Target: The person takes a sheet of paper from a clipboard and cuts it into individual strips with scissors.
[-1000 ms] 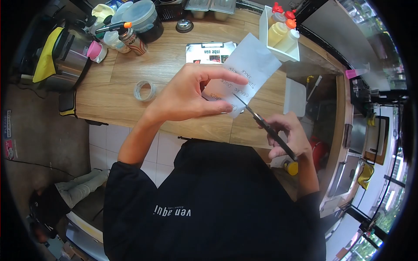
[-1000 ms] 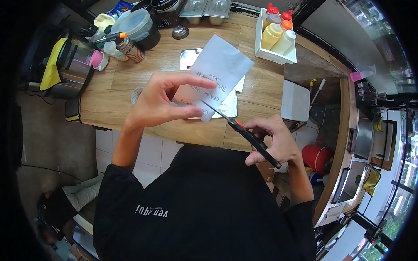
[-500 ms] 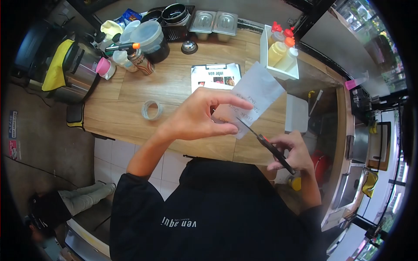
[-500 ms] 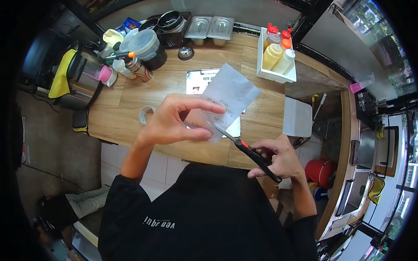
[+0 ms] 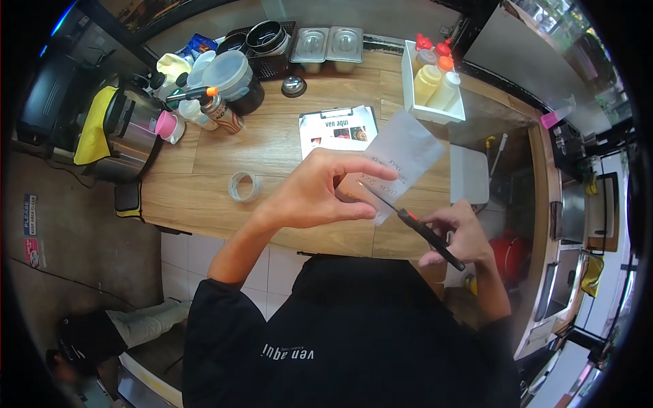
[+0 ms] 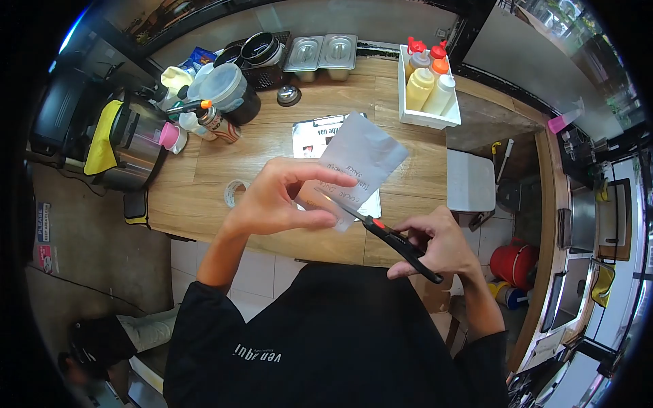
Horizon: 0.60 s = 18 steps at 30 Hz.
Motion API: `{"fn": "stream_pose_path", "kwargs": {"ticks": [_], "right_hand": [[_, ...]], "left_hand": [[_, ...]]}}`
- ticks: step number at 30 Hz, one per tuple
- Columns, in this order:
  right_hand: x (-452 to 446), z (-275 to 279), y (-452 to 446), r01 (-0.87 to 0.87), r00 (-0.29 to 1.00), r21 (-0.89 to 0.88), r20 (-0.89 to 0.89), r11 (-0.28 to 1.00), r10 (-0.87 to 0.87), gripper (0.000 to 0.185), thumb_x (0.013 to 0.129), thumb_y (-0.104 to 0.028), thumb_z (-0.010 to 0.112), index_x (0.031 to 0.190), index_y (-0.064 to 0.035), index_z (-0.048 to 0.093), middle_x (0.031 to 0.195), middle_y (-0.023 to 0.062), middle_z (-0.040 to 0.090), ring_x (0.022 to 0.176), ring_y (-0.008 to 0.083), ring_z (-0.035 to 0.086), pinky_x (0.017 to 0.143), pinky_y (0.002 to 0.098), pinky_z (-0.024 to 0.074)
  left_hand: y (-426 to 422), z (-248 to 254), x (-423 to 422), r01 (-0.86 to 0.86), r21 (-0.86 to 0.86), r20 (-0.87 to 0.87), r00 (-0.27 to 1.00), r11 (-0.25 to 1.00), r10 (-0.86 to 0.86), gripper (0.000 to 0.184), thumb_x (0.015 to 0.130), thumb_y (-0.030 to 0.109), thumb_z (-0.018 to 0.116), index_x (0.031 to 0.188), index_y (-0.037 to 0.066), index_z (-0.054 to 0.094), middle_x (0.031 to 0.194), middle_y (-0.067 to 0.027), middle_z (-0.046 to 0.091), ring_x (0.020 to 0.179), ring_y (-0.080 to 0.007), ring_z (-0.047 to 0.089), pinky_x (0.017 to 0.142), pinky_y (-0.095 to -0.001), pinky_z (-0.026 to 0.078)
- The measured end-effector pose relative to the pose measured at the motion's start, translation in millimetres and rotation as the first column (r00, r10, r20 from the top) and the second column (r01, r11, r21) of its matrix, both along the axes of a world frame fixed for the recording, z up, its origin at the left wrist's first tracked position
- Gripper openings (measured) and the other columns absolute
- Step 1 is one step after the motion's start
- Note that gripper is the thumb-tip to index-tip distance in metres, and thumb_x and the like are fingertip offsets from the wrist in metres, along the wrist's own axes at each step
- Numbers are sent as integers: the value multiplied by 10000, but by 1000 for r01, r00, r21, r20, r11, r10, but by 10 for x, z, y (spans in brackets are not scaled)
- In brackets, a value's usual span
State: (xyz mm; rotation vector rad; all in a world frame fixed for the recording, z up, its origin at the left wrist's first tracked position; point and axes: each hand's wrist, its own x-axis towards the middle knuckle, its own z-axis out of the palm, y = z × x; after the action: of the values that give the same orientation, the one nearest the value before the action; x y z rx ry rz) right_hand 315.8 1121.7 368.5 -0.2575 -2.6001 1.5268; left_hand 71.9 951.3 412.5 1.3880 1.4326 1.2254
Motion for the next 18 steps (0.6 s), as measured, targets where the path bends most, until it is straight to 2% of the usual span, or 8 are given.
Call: {"fn": "stream_pose_path", "kwargs": {"ticks": [2, 4, 11, 13, 17, 18], "right_hand": [[-13, -6, -4, 3, 1000, -33, 5, 999, -3, 599, 544, -387, 963, 915, 18, 725, 546, -24, 514, 486, 65, 483, 485, 216, 361], [-9, -28, -6, 9, 1000, -67, 10, 998, -9, 593, 548, -379, 963, 917, 19, 724, 543, -24, 513, 483, 66, 481, 482, 215, 359], [5, -89, -39, 35, 999, -86, 16, 996, -33, 588, 553, -346, 968, 928, 36, 723, 540, -25, 519, 489, 48, 478, 476, 213, 352], [0, -65, -58, 34, 999, -99, 4, 995, -33, 588, 564, -336, 965, 943, 44, 725, 544, -35, 519, 491, 43, 476, 475, 211, 347], [-42, -38, -81, 9, 1000, -68, -9, 998, -9, 579, 572, -327, 963, 951, 41, 727, 540, -38, 518, 490, 40, 470, 474, 210, 344], [-55, -32, -100, 18, 1000, -94, -5, 995, -19, 579, 573, -325, 962, 956, 41, 727, 537, -36, 514, 488, 41, 465, 471, 212, 341]], "left_hand": [[9, -25, 4, 7, -32, -5, 1000, 999, -7, 469, 689, 31, 814, 1146, 28, 707, 1070, -97, 725, 970, -139, 663, 874, -267, 509], [30, -111, 1, 13, 77, -26, 1000, 997, -11, 480, 688, 26, 820, 1154, 24, 703, 1065, -95, 724, 960, -126, 660, 863, -260, 515], [40, -139, -39, 49, 11, -33, 998, 999, -49, 501, 685, -44, 823, 1167, 2, 692, 1125, -109, 701, 991, -134, 658, 875, -267, 530], [36, -154, -39, 47, -17, 45, 998, 999, -46, 494, 692, -65, 819, 1165, -10, 687, 1130, -114, 691, 973, -150, 670, 876, -267, 545], [42, -121, -19, 77, -69, 82, 994, 995, -71, 489, 702, -79, 812, 1168, -29, 675, 1144, -125, 676, 933, -163, 690, 843, -261, 572], [45, -154, -32, 80, -36, 81, 994, 996, -76, 492, 702, -86, 810, 1171, -34, 670, 1160, -132, 667, 917, -167, 697, 820, -255, 583]]}}
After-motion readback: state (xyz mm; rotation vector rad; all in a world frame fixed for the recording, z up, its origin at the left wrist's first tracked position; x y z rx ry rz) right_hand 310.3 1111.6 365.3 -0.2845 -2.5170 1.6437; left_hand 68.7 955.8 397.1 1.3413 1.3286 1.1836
